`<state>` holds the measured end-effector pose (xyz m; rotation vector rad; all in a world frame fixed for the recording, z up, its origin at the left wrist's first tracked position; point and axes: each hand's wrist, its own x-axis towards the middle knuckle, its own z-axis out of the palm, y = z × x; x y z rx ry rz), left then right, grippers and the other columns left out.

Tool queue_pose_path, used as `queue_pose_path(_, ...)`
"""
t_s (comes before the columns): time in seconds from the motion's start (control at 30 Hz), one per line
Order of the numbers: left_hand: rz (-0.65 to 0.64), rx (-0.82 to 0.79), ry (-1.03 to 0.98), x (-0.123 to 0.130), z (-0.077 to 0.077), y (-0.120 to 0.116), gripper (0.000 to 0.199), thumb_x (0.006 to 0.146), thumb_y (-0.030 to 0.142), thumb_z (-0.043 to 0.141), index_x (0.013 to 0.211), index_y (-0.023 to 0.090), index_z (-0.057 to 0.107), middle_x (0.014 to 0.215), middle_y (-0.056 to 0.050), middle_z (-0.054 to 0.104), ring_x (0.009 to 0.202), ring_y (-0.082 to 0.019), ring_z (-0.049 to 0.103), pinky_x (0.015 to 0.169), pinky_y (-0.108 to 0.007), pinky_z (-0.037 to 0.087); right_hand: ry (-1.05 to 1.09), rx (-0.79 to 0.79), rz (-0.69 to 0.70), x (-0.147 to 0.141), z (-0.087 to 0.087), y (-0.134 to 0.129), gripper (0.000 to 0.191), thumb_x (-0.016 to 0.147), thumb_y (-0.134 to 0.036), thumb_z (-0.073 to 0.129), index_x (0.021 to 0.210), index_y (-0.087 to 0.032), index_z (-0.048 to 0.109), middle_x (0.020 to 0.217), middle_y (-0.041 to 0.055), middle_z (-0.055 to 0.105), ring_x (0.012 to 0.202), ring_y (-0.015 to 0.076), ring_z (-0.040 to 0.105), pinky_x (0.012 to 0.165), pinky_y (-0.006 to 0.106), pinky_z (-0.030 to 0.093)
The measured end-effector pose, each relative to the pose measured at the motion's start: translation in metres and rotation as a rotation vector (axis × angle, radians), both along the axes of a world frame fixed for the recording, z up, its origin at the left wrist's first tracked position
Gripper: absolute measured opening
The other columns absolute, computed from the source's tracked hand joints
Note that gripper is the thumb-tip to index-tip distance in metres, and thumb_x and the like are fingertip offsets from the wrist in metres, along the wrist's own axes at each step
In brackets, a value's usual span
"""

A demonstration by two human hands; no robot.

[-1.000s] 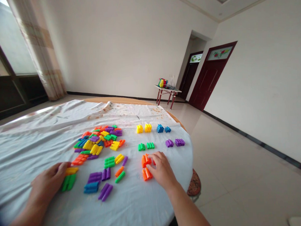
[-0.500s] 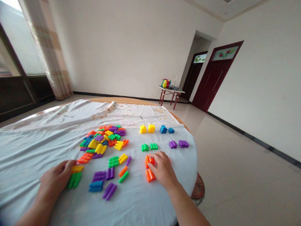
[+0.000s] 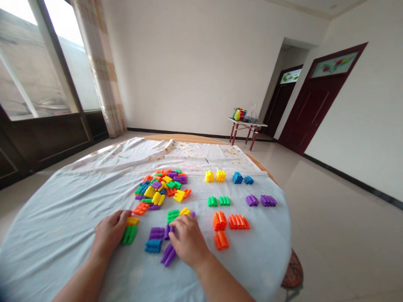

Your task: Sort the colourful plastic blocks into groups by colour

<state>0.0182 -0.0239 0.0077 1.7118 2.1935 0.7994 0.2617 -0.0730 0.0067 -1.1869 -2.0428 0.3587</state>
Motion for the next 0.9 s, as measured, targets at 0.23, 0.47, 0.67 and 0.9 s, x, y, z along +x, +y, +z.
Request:
queue_pose_path(0.23, -0.075, 0.045, -0.046, 0.003, 0.000, -0.003, 0.039, 0.083, 0.042, 0.034, 0.081, 0.022, 0.067, 0.087, -0.007, 0.070, 0.094, -0.024, 0.060, 0.092, -0.038, 0.035, -0.093, 0.041, 0.103, -0.004, -0.010, -0.008, 0.030, 0.082, -0.035, 0.062, 0.110, -0.023, 0.061, 0.109, 0.0050, 0.063, 0.107, 0.0217, 0.051, 0.098, 0.041, 0.035)
queue_pose_path(0.47, -0.184, 0.059, -0.251, 0.005, -0.006, -0.003, 0.042, 0.080, 0.054, 0.038, 0.078, 0.023, 0.067, 0.076, -0.002, 0.070, 0.073, -0.019, 0.062, 0.069, -0.028, 0.043, -0.156, 0.106, 0.189, -0.011, -0.006, -0.008, 0.051, 0.077, -0.056, 0.062, 0.116, -0.023, 0.059, 0.115, 0.0059, 0.061, 0.111, 0.0238, 0.048, 0.101, 0.043, 0.031)
queue_pose_path(0.67, -0.010, 0.141, -0.421, -0.008, -0.017, 0.005, 0.052, 0.079, 0.057, 0.031, 0.092, 0.020, 0.065, 0.087, -0.006, 0.071, 0.088, -0.023, 0.062, 0.078, -0.032, 0.045, -0.172, 0.166, 0.251, -0.017, -0.001, -0.010, 0.054, 0.078, -0.057, 0.060, 0.122, -0.027, 0.054, 0.119, 0.0045, 0.059, 0.112, 0.0231, 0.047, 0.099, 0.042, 0.033)
queue_pose_path(0.9, 0.058, 0.147, -0.491, -0.012, -0.020, 0.006, 0.051, 0.077, 0.058, 0.034, 0.087, 0.018, 0.066, 0.078, -0.006, 0.069, 0.080, -0.023, 0.062, 0.074, -0.033, 0.046, -0.151, 0.178, 0.199, -0.021, -0.002, -0.008, 0.041, 0.080, -0.040, 0.061, 0.119, -0.026, 0.056, 0.114, 0.0040, 0.061, 0.108, 0.0229, 0.049, 0.098, 0.043, 0.034)
